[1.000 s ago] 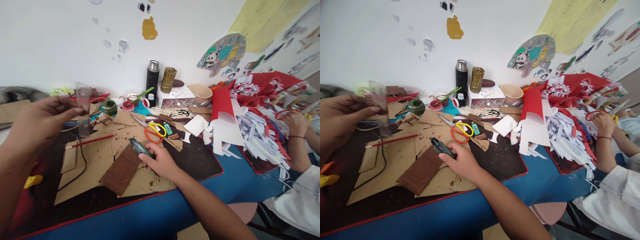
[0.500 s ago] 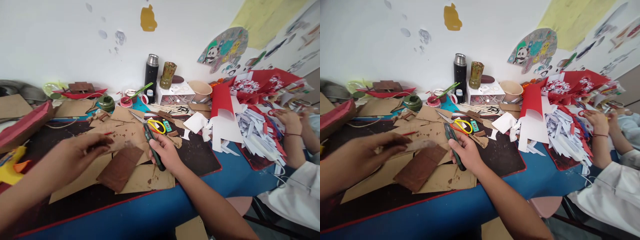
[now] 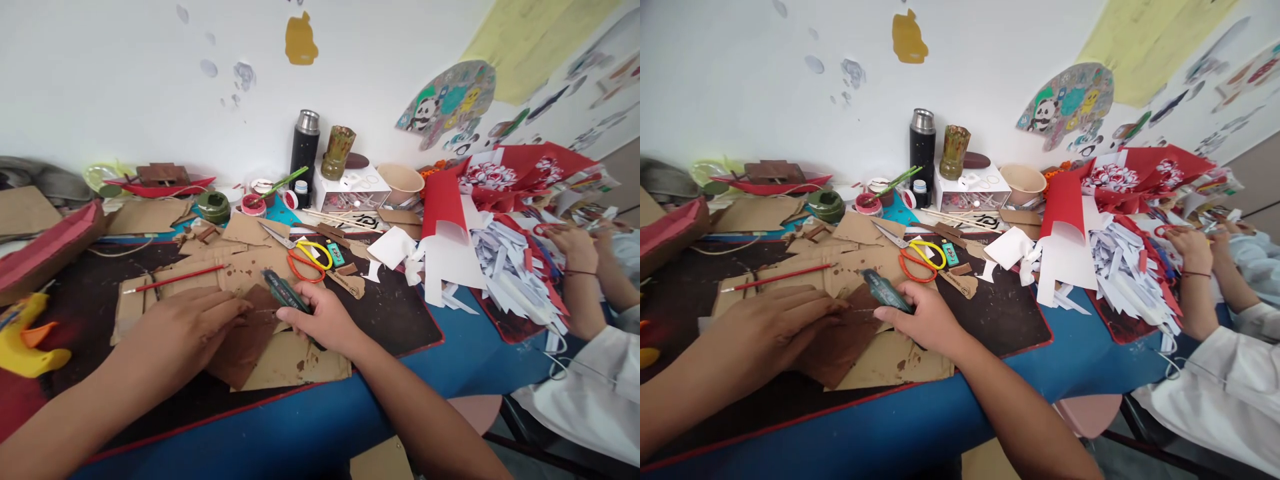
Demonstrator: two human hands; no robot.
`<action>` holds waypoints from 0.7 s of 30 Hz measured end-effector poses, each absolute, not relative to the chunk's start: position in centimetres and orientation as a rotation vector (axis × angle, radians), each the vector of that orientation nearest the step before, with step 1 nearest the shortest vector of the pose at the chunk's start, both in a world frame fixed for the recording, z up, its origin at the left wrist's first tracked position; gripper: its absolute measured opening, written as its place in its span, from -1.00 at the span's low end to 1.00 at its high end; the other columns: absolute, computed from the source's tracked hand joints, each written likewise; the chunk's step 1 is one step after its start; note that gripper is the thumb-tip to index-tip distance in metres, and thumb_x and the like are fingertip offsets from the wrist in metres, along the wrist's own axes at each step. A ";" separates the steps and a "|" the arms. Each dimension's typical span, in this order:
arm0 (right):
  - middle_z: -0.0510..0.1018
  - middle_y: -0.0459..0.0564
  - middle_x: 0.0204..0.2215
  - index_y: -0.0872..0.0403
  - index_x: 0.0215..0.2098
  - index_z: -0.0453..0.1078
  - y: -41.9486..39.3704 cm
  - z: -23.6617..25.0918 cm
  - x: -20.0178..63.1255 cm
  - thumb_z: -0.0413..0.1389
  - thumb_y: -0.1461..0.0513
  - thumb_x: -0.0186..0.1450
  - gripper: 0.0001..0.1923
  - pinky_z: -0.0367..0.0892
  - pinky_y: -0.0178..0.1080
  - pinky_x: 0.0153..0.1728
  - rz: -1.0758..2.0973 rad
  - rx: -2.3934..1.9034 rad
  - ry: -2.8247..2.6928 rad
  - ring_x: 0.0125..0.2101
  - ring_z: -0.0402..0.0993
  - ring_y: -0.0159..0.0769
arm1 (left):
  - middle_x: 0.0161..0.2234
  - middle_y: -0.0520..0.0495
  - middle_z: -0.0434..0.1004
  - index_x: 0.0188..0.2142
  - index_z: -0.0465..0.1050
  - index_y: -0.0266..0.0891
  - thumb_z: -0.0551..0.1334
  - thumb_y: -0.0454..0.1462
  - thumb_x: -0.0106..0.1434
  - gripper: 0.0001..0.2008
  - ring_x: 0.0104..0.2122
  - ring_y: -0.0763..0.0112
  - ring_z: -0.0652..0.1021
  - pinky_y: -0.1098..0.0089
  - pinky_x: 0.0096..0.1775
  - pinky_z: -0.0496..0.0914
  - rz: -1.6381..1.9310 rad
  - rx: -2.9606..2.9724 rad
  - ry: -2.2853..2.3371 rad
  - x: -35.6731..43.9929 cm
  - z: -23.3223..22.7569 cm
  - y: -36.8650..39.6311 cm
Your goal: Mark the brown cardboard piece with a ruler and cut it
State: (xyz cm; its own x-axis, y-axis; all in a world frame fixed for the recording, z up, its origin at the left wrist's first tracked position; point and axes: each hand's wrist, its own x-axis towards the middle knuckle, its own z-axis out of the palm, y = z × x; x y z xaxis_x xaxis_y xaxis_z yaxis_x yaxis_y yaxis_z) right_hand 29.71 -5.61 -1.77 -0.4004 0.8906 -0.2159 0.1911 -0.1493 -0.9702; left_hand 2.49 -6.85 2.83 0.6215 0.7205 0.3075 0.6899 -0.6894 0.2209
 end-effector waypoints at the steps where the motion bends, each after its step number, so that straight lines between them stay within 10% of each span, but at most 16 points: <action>1: 0.50 -0.20 -0.55 -0.02 -0.16 0.47 -5.7 -1.6 29.7 0.40 -0.09 0.35 -0.61 0.26 -0.28 -0.52 1.581 -1.243 -1.588 -0.57 0.40 -0.32 | -0.31 -0.15 0.79 -0.16 0.73 -0.07 0.01 -0.30 0.52 -0.55 -0.36 0.10 0.75 0.18 -0.31 0.62 0.574 2.765 1.195 2.5 2.8 -6.9; 9: 0.42 -0.18 -0.48 -0.02 -0.25 0.47 -5.9 -1.1 29.6 0.33 0.01 0.33 -0.74 0.21 -0.27 -0.42 1.365 -1.286 -1.797 -0.43 0.38 -0.30 | -0.26 -0.10 0.79 -0.24 0.72 -0.01 0.12 -0.34 0.44 -0.64 -0.32 0.12 0.72 0.10 -0.22 0.62 0.427 2.716 1.144 2.4 3.0 -6.5; 12: 0.43 -0.18 -0.46 -0.01 -0.29 0.43 -5.9 -1.4 29.6 0.33 0.01 0.31 -0.73 0.23 -0.27 -0.38 1.307 -1.283 -1.807 -0.41 0.36 -0.31 | -0.18 -0.04 0.81 0.05 0.74 0.17 0.17 -0.29 0.46 -0.59 -0.17 0.05 0.74 0.03 -0.07 0.65 0.629 2.729 1.127 2.3 3.1 -7.4; 17: 0.40 -0.23 -0.58 -0.04 -0.33 0.31 -5.9 -1.7 29.9 0.31 -0.01 0.35 -0.67 0.24 -0.31 -0.54 1.452 -1.315 -1.571 -0.58 0.37 -0.36 | 0.09 0.14 0.78 0.53 0.18 0.62 0.31 -0.24 0.39 -0.15 0.08 -0.15 0.72 -0.27 0.18 0.60 1.085 2.627 1.359 0.5 2.5 -10.5; 21: 0.44 -0.26 -0.63 -0.04 -0.29 0.31 -5.6 -1.4 30.1 0.30 0.01 0.38 -0.70 0.28 -0.33 -0.60 1.559 -1.261 -1.418 -0.68 0.35 -0.40 | 0.26 0.20 0.72 0.60 0.06 0.51 0.25 -0.21 0.46 -0.16 0.18 0.03 0.73 0.02 0.18 0.67 0.673 2.736 1.071 -0.2 1.3 -10.6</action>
State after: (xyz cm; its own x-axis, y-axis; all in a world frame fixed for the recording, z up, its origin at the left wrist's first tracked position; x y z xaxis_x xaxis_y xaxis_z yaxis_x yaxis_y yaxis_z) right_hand 30.12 -5.65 -1.37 -0.3063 0.9279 -0.2125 0.1236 -0.1825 -0.9754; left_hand -0.19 -10.56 1.27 0.6490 0.6708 0.3588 0.6142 -0.7404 0.2733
